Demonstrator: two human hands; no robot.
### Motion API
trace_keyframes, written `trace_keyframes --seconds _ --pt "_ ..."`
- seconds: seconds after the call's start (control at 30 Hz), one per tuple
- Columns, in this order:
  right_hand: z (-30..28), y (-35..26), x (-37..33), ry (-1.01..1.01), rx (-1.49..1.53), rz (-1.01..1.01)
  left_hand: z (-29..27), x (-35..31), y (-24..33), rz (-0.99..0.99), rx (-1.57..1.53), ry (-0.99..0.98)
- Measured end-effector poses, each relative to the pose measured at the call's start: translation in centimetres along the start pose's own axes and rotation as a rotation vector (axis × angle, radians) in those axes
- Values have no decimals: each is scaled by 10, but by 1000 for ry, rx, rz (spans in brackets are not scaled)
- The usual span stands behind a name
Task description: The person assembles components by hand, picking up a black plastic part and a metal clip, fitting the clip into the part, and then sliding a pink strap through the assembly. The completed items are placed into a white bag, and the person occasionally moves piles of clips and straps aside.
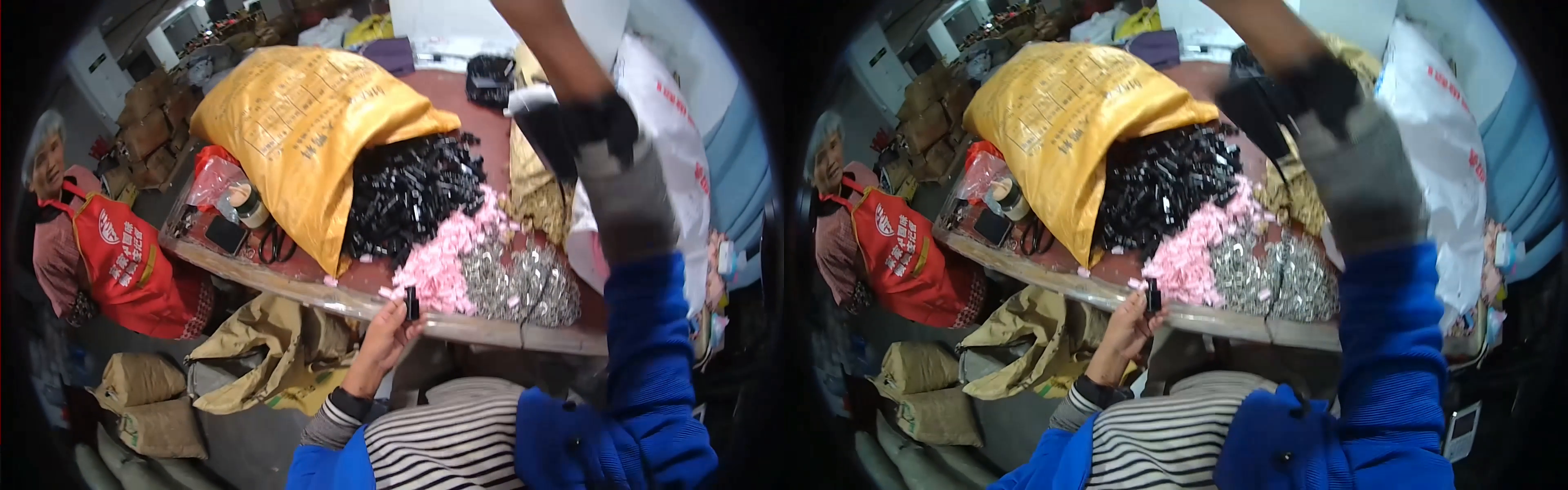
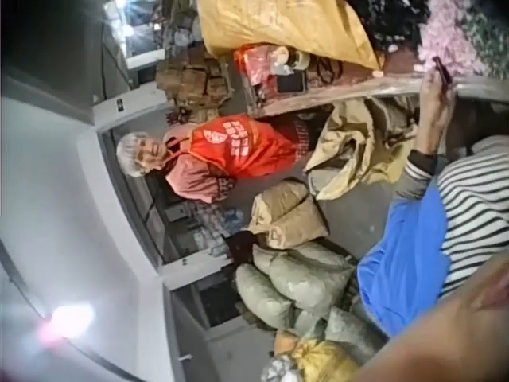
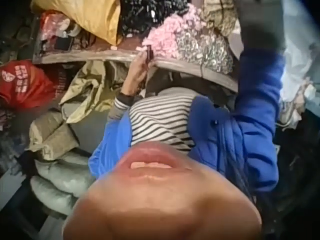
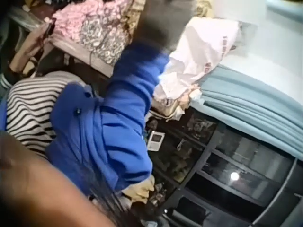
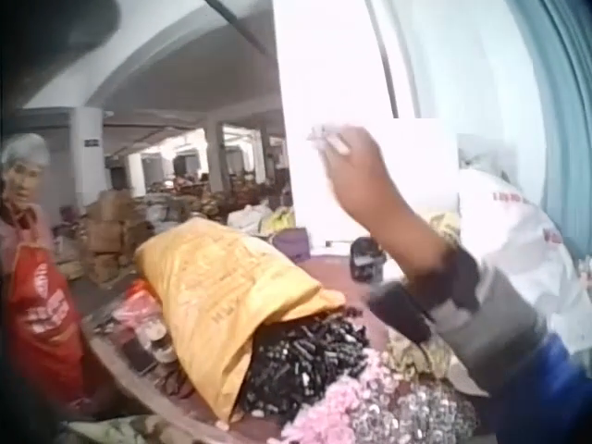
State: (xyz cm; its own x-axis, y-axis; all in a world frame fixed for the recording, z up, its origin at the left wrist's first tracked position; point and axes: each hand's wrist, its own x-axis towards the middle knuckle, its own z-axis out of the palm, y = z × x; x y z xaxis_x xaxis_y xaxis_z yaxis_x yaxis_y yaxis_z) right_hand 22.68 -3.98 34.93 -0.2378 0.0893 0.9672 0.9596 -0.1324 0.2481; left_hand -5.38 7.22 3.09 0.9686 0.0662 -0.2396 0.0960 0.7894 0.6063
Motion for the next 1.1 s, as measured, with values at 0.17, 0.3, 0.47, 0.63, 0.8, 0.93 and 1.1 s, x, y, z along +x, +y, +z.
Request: trace_keyframes --seconds 0.17,0.3,0.47,0.63,0.8,0.93,1.1 --pt "-59 -52 -169 -424 -120 1027 -7 18 -17 -6 -107 -94" --pt "-91 -157 -268 -549 222 1505 7 16 -23 -39 -118 -3" --pt "-99 -212 -266 -737 372 1171 24 14 -23 -60 -49 -11" --pt "-95 -210 -235 -802 353 995 34 21 -29 -146 -44 -47" --pt "-93 -218 -233 -843 326 739 36 25 -35 -170 -39 -100" --pt "-93 -219 -239 -917 242 638 33 27 -36 -200 -36 -95" --pt "-98 -222 -241 -953 230 616 30 28 -43 -232 -27 -97"
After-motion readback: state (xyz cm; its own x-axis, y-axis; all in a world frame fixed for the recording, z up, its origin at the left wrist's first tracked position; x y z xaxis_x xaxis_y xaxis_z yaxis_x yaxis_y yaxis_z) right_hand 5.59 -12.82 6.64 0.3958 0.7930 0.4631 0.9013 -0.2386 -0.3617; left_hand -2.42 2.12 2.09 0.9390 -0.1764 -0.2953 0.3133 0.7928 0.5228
